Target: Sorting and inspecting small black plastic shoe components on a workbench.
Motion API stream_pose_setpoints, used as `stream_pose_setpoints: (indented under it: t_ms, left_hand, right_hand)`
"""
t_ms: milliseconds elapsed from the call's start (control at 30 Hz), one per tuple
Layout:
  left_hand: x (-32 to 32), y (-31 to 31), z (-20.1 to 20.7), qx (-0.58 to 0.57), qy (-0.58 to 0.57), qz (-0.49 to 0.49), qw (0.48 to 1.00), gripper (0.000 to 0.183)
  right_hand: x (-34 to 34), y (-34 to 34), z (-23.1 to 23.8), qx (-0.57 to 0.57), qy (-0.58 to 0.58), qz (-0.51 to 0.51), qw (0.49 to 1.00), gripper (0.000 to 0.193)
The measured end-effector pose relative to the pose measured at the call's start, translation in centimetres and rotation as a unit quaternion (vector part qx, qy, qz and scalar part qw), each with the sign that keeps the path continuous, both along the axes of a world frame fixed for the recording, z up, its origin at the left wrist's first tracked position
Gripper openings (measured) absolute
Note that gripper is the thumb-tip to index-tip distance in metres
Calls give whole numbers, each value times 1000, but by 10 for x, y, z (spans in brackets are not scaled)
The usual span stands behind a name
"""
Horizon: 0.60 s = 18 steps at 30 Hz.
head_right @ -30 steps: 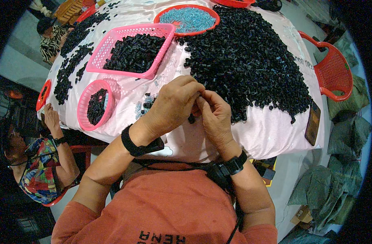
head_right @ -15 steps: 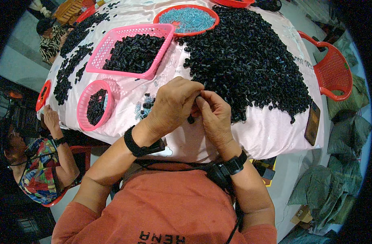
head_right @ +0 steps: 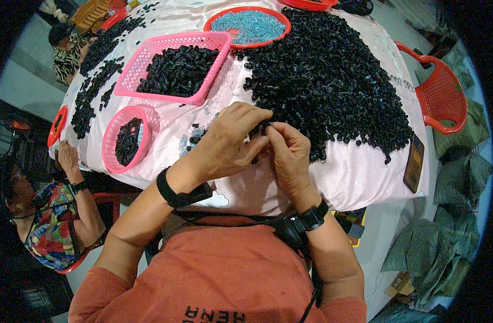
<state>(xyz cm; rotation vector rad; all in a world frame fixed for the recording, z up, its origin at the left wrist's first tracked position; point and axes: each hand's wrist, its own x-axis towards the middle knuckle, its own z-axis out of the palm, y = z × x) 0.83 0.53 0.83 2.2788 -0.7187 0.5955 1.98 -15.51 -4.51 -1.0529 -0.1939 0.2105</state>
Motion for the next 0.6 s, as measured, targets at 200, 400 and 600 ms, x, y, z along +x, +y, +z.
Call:
stream_pose_setpoints:
  t_ms: [200, 400, 600]
  left_hand:
    - [-1, 1, -4, 36, 19, -23, 999, 42]
    - [2, 3, -9, 54, 12, -2, 998, 40]
    - [1, 1, -9, 48, -1, 7, 999, 32]
  right_hand:
    - [-2, 0, 2, -32, -16, 2, 999, 16]
    - [-2, 0, 3, -58, -5, 25, 998, 18]
    - [-2, -2, 1, -88, -18, 40, 995, 20]
